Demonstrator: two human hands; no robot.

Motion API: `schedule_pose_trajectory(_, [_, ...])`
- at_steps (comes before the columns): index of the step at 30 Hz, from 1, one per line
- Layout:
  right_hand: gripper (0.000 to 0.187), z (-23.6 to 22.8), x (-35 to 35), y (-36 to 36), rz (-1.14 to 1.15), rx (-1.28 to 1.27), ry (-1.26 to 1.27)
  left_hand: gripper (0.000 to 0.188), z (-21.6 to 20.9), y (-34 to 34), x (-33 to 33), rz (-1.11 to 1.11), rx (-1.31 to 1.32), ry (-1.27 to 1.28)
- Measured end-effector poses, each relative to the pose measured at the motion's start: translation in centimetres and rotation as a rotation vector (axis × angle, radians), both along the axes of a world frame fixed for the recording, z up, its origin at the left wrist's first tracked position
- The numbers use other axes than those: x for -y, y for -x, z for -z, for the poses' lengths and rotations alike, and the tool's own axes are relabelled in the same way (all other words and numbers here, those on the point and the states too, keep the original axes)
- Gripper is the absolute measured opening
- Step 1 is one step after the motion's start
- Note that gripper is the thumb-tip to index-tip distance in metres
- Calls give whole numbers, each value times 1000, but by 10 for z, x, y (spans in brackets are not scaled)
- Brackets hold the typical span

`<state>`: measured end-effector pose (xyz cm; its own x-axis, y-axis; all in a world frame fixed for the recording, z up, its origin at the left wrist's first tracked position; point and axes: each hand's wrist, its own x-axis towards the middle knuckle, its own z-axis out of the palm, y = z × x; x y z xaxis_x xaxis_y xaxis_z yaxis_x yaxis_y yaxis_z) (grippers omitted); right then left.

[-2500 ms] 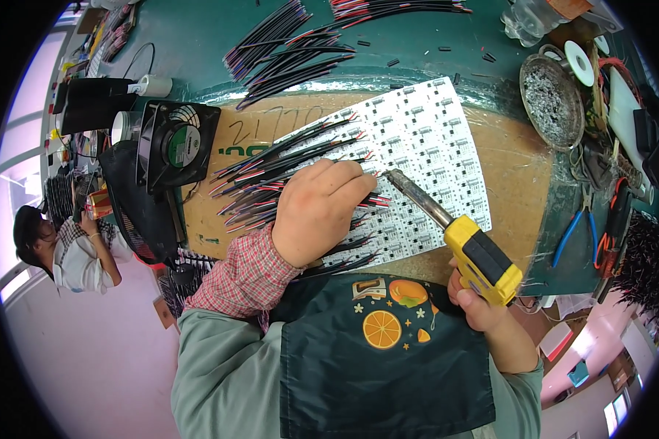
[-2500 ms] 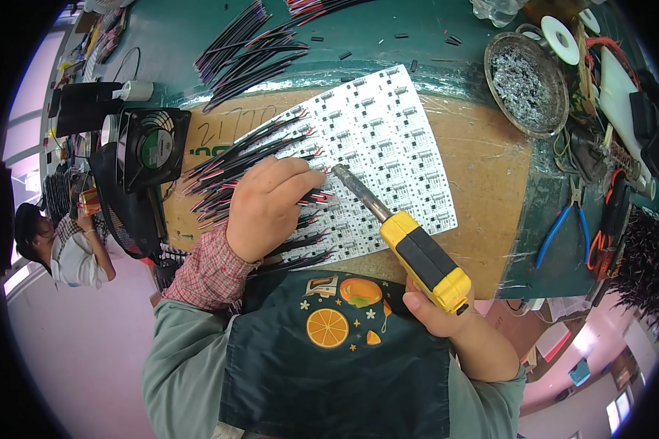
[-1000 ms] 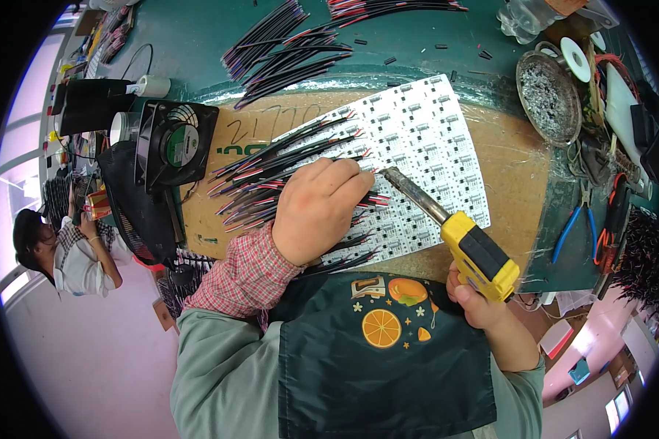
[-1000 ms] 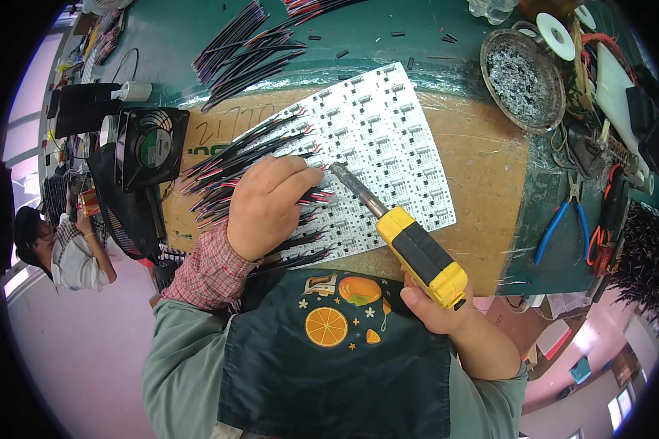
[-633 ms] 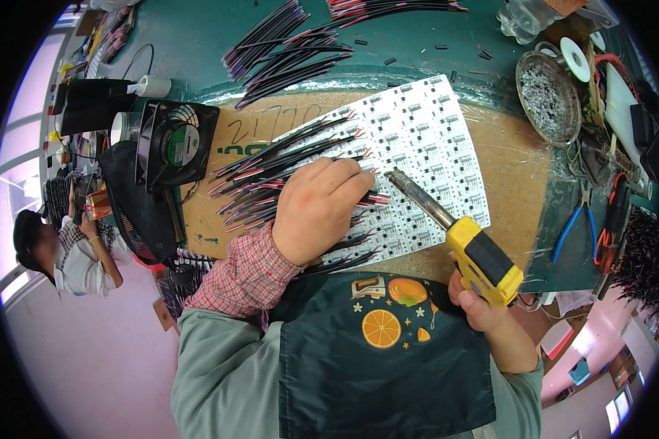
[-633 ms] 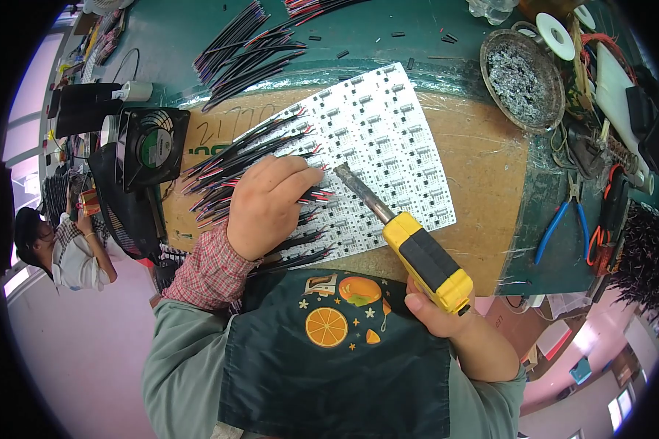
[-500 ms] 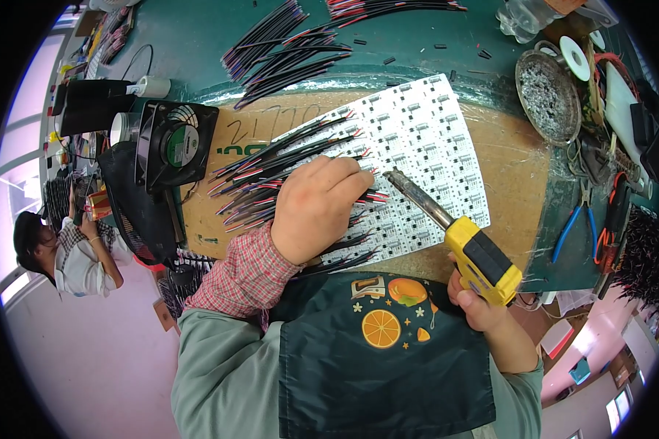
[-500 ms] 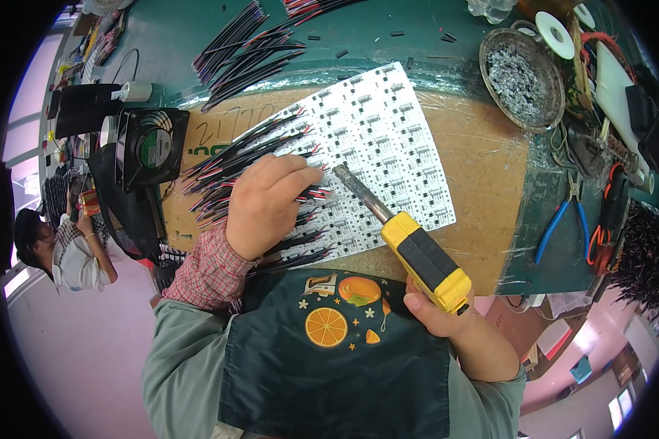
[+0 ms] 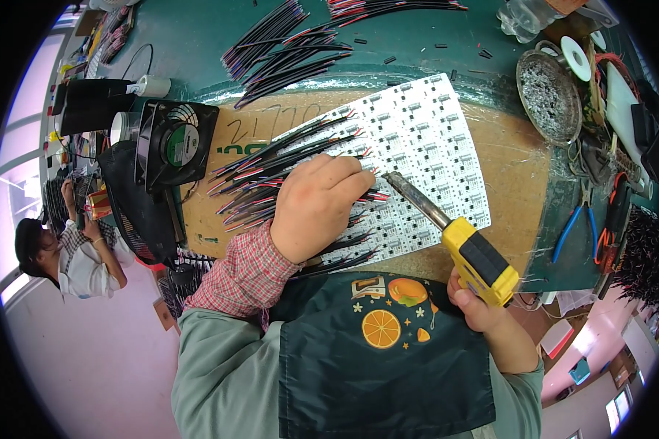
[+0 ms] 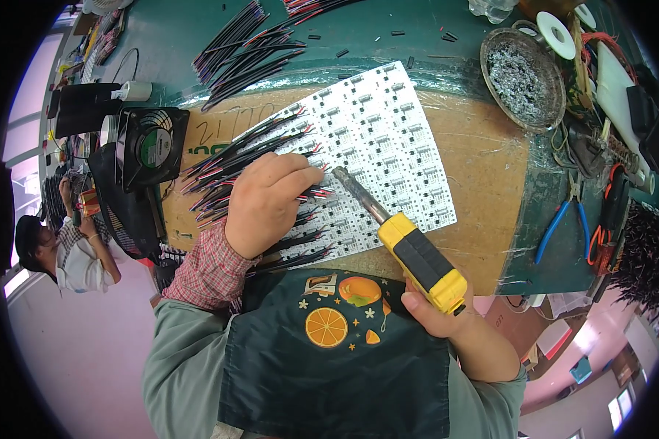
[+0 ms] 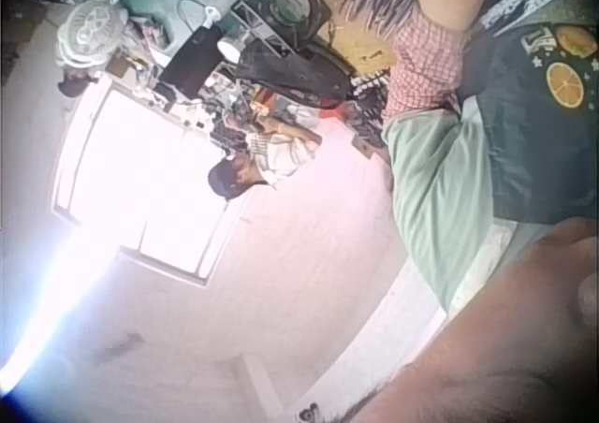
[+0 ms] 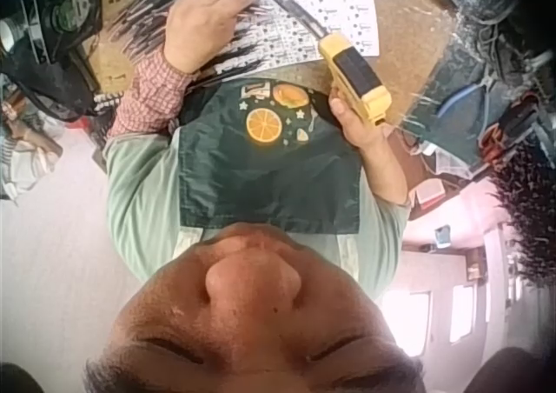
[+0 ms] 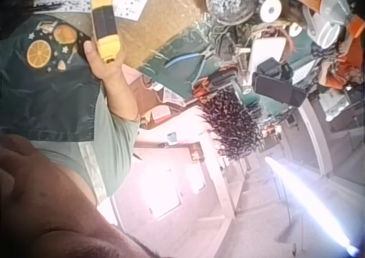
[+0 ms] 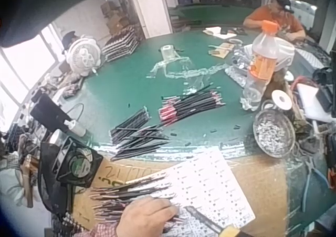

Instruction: The person solders individual red and black wires onto contact points on a white printed circuit board using a soldering iron and solder wire.

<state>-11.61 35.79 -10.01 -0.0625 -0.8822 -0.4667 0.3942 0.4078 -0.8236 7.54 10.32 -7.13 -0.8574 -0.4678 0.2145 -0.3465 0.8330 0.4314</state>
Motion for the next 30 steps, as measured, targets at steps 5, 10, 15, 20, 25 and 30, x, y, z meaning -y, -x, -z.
schedule_pose_trajectory(5, [70, 2, -2, 1, 27, -11, 37, 36, 0, -1, 0, 7, 21, -16])
schedule_pose_trajectory(10, [19, -9, 8, 5, 37, 81, 124, 37, -4, -2, -1, 14, 39, -23])
schedule_pose_trajectory(15, [17, -6, 5, 7, 21, 67, 126, 39, -11, -1, -3, -16, 10, -60])
schedule_pose_trajectory(20, [16, -7, 5, 7, 28, 81, 120, 38, -28, -9, -4, 33, -44, -6])
schedule_pose_trajectory(25, [17, -4, 3, 7, 29, 107, 163, 41, -53, -11, -10, 79, -105, -15])
schedule_pose_trajectory(30, [17, -4, 2, 7, 27, 94, 155, 45, -39, -12, -19, -5, 47, -202])
